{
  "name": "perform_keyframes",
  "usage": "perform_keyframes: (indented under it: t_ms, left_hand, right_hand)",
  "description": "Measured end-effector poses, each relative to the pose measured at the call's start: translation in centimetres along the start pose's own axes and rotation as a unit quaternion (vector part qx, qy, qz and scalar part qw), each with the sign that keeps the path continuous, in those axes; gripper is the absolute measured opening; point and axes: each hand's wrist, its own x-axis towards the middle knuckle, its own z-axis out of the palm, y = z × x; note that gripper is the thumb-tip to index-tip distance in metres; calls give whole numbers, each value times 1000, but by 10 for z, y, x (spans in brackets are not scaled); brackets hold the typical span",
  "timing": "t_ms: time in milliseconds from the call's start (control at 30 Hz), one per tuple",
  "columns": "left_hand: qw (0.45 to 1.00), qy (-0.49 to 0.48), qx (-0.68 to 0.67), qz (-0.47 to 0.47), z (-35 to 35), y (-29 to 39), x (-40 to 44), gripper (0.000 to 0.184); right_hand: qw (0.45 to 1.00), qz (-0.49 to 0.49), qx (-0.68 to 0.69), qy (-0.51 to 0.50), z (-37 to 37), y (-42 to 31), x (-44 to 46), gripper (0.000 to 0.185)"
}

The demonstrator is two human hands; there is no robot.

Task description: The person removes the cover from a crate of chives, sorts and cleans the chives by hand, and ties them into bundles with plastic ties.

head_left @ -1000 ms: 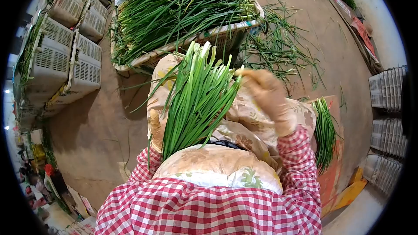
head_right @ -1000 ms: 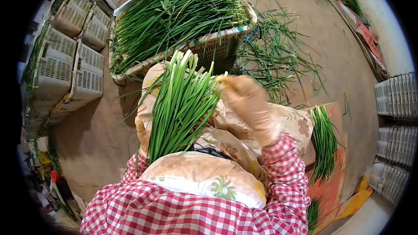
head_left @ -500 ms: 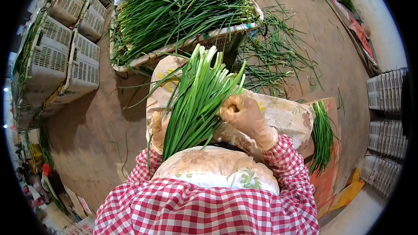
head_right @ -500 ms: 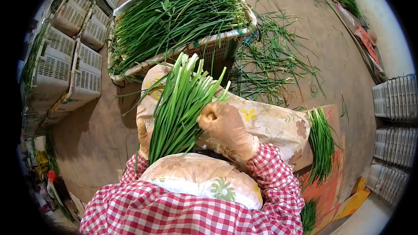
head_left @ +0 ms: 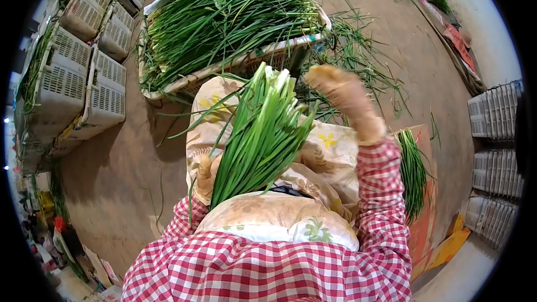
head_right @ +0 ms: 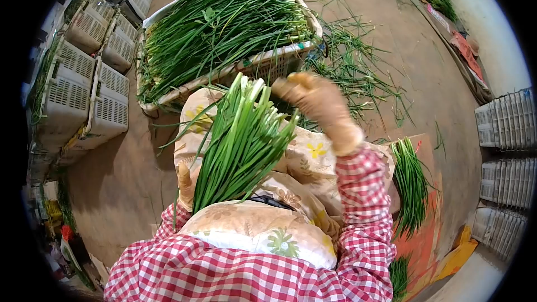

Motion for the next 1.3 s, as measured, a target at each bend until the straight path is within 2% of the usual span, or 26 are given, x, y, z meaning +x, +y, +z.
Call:
perform_keyframes:
  t_ms: [67, 100, 200, 267, 333, 367, 400, 467, 533, 600, 633, 700, 733, 767, 800, 867, 900, 967, 1000, 1067, 1100, 1200, 1267, 1300]
  left_hand:
    - [998, -42, 35, -3, 0, 1, -3, 104]
    - [999, -38, 24, -4, 0, 0, -3, 107]
    - [998, 8, 54, -9, 0, 3, -6, 107]
    - [999, -4, 44, -4, -5, 0, -3, 107]
    - [1000, 4, 26, 4, -13, -3, -2, 106]
    - [1000, 8, 21, 0, -12, -3, -3, 105]
    - [1000, 8, 18, -1, -12, -3, -4, 105]
    - [1000, -2, 27, -5, -12, -2, -3, 105]
    - [1000, 11, 26, -3, -11, -3, -1, 104]
    - [999, 0, 33, -4, -12, -1, -2, 102]
    - [999, 1, 34, -5, -13, -2, -2, 102]
    - [1000, -3, 24, -9, -17, -3, -3, 101]
    - [1000, -3, 25, -9, -17, -3, -3, 101]
    - [1000, -8, 17, -4, -15, -4, -3, 100]
    - [1000, -12, 10, 1, -14, -5, -4, 100]
    - [1000, -3, 10, 6, -11, -4, -5, 99]
    - [1000, 5, 10, 10, -10, -3, -4, 99]
    - [1000, 5, 15, 6, -11, -2, -3, 99]
    - [1000, 3, 16, 2, -11, -2, -1, 99]
    - [1000, -4, 22, -3, -11, -2, 1, 100]
    - [1000, -9, 26, -6, -12, -2, 1, 100]
    - [999, -17, 33, -11, -14, -2, 2, 100]
    - [999, -18, 38, -11, -16, -2, 1, 100]
    - [999, -19, 43, -11, -17, -3, 1, 100]
  right_hand:
    - [995, 18, -35, -96, 22, 8, 1, 30]
    - [994, 17, -34, -100, 26, 9, 1, 30]
    - [989, -21, 135, -62, 30, 14, 2, 16]
    - [976, -79, 204, 12, -2, 14, 12, 13]
    - [961, -158, 150, 167, -50, 20, 24, 14]
    - [946, -153, 104, 265, -75, 16, 26, 16]
    - [928, -94, -29, 359, -102, 11, 28, 21]
    - [881, -31, -163, 444, -127, 19, 34, 27]
    - [815, -126, -364, 434, -119, 38, 39, 40]
    - [908, -71, -322, 260, -99, 36, 30, 51]
    - [983, 31, -162, 80, -73, 14, 18, 53]
    - [989, 56, -78, -114, -28, 35, 15, 64]
    - [979, 55, -28, -196, -18, 23, 4, 66]
    - [959, 12, -131, -251, -10, 28, 6, 61]
    - [957, -19, -117, -266, 0, 30, 1, 50]
    - [954, -114, -216, -173, 5, 30, -5, 34]
    - [954, -115, -217, -174, 7, 31, -9, 34]
    - [900, -302, -312, -42, 7, 34, -19, 14]
    - [900, -300, -313, -41, 5, 27, -24, 14]
    - [811, -402, -424, -29, 1, 7, -32, 8]
    - [805, -408, -430, -34, 3, 11, -34, 1]
    - [831, -355, -421, -78, 0, 10, -35, 4]
    - [830, -366, -417, -54, -10, 25, -26, 6]
    - [805, -404, -433, 12, -18, 33, -19, 5]
